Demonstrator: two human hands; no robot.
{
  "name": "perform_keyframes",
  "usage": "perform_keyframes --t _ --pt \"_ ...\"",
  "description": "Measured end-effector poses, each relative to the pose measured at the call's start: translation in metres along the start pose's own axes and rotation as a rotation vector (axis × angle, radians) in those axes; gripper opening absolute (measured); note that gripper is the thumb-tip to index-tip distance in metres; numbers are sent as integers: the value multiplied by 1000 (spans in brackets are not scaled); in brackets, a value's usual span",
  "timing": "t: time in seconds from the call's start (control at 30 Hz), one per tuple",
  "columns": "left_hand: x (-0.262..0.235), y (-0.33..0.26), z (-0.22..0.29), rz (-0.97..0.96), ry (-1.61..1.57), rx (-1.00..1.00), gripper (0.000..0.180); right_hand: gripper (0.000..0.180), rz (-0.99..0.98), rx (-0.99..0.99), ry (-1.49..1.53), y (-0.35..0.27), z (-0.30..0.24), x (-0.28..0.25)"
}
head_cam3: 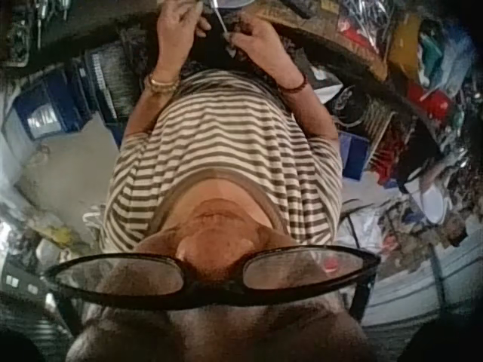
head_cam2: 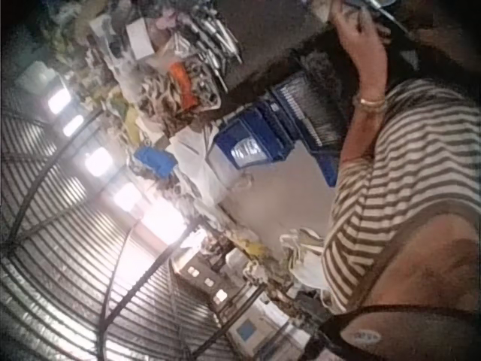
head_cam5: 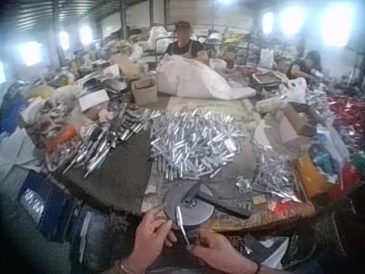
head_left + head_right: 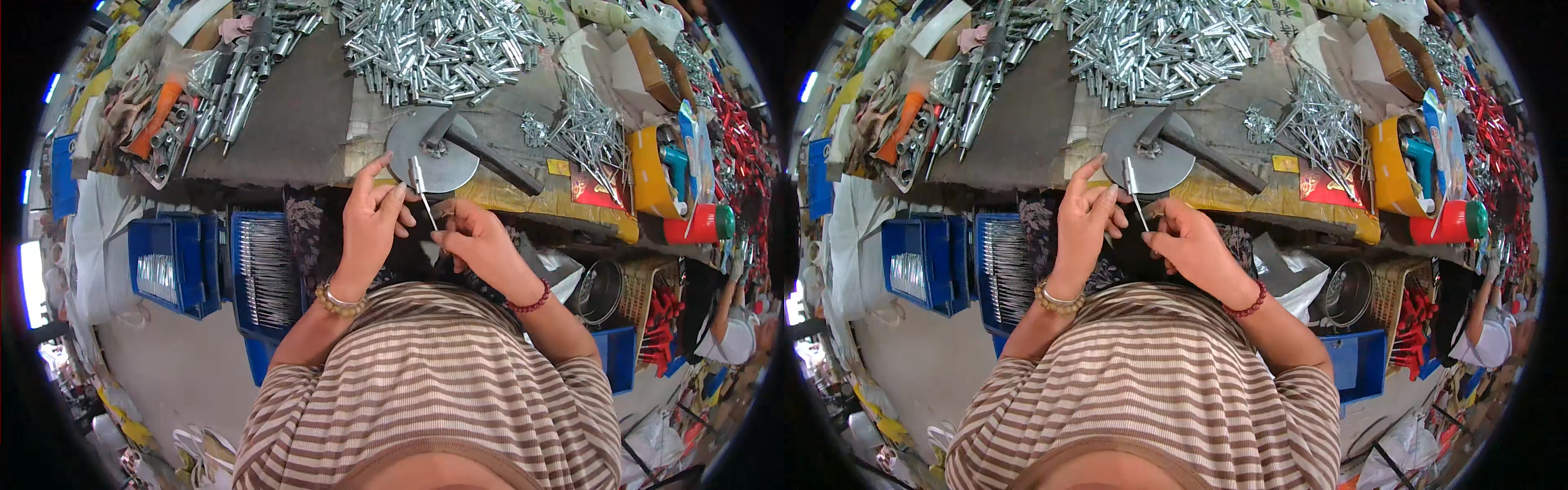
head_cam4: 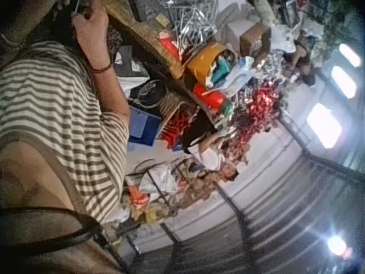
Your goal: The person assembles metal pins on a circular base plate by fitting small components together, striking them with a hammer, and placing the assembled pieces into a blue storage bin.
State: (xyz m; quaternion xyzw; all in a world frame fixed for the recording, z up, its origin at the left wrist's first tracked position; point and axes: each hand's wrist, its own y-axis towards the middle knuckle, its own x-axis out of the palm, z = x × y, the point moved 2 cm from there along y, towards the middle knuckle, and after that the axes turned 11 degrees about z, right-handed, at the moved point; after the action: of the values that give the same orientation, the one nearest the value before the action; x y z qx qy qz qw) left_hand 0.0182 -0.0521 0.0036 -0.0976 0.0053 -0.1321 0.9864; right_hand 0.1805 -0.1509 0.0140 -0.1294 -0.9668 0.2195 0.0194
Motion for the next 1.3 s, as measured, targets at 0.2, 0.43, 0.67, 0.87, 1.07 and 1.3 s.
perform_keyframes --t 0.2,0.43,0.67,0.87,1.07,1.3 --pt "-4 1 1 8 -120 -64 59 26 18 -63 73 4 4 16" --pt "-26 -2 11 79 -264 -103 61 32 -32 -175 -138 7 -12 44" --pt "-145 -24 -32 504 -245 -86 52 50 -274 -106 -158 17 -8 50" --pt "-288 -77 -176 1010 -77 -170 47 43 -283 45 -168 25 8 53" --pt "-351 -74 -245 1245 393 -314 44 38 -324 87 -224 24 11 71" --pt "-363 -45 -248 1220 704 -216 43 34 -229 45 -231 21 6 56"
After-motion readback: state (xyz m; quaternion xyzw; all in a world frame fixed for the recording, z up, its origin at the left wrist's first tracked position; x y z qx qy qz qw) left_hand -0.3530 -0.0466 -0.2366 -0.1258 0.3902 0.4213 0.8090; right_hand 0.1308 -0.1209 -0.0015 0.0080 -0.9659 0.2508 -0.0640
